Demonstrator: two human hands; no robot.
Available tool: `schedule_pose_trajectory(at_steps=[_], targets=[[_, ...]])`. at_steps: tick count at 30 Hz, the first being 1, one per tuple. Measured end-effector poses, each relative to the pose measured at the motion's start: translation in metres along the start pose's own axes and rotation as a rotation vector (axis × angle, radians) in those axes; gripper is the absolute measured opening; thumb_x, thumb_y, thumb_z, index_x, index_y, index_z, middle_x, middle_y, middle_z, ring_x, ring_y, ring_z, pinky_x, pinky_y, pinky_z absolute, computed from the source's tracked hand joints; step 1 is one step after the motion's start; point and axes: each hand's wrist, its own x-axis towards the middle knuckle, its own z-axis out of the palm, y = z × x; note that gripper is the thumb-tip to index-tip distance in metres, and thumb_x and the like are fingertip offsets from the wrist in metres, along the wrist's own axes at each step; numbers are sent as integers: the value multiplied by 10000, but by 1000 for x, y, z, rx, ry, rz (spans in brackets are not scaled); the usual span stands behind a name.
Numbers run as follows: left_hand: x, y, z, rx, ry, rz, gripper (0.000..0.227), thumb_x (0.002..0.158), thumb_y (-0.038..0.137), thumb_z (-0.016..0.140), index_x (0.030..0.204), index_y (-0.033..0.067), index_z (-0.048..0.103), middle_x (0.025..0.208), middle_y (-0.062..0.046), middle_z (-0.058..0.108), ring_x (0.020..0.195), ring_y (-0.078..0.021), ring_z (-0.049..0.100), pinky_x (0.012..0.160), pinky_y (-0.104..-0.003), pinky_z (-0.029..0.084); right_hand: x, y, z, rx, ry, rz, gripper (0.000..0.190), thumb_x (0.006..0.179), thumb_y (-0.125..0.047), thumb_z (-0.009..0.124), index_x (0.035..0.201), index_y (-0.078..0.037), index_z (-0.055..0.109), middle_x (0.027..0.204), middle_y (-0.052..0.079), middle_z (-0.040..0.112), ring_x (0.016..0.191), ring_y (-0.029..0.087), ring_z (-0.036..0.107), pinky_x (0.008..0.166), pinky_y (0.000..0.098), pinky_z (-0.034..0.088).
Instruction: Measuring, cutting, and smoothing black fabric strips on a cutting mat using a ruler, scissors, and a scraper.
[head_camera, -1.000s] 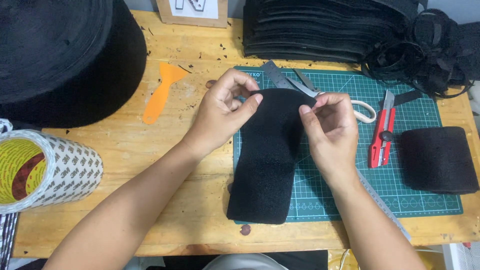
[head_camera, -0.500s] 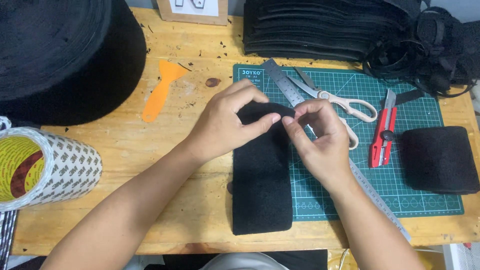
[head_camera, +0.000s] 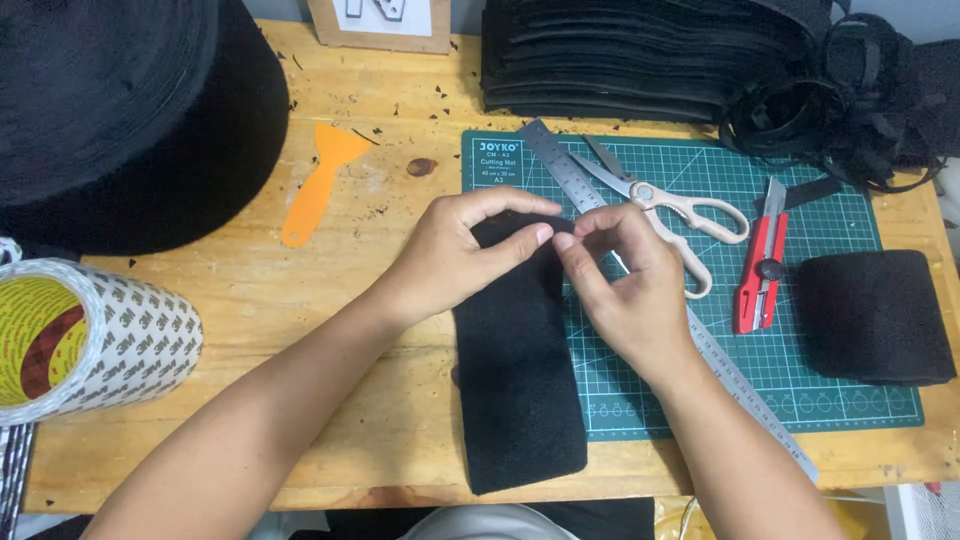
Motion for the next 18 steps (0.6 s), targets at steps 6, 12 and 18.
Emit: schedule_pose_trajectory(at_steps=[6, 12, 18], targets=[[3, -19, -10, -193, 77, -33, 372, 968, 152, 748, 1319, 105, 635, 1182, -105, 740, 1066, -150, 699, 957, -312, 573, 2, 21, -8, 21, 121, 34, 120, 1014, -3, 720, 1053, 18, 609, 896, 167, 669, 796, 280, 711, 700, 392, 600], [3, -40, -7, -236, 77, -66, 290, 987, 120, 722, 1264, 110, 638, 1091, -112, 766, 926, -113, 731, 758, -232, 609, 3, 30, -7, 46, 109, 51, 154, 1039, 8, 658, 1153, 35, 557, 930, 172, 652, 820, 268, 703, 668, 377, 612], [5, -39, -11, -129, 174, -17, 183, 1003, 110, 696, 1180, 147, 675, 1056, -105, 773, 823, -65, 705, 629, -181, 584, 1, 21, 2, 44, -104, 141, 401, 951, 3, 697, 1287, 91, 496, 912, 255, 694, 792, 348, 731, 646, 471, 613]])
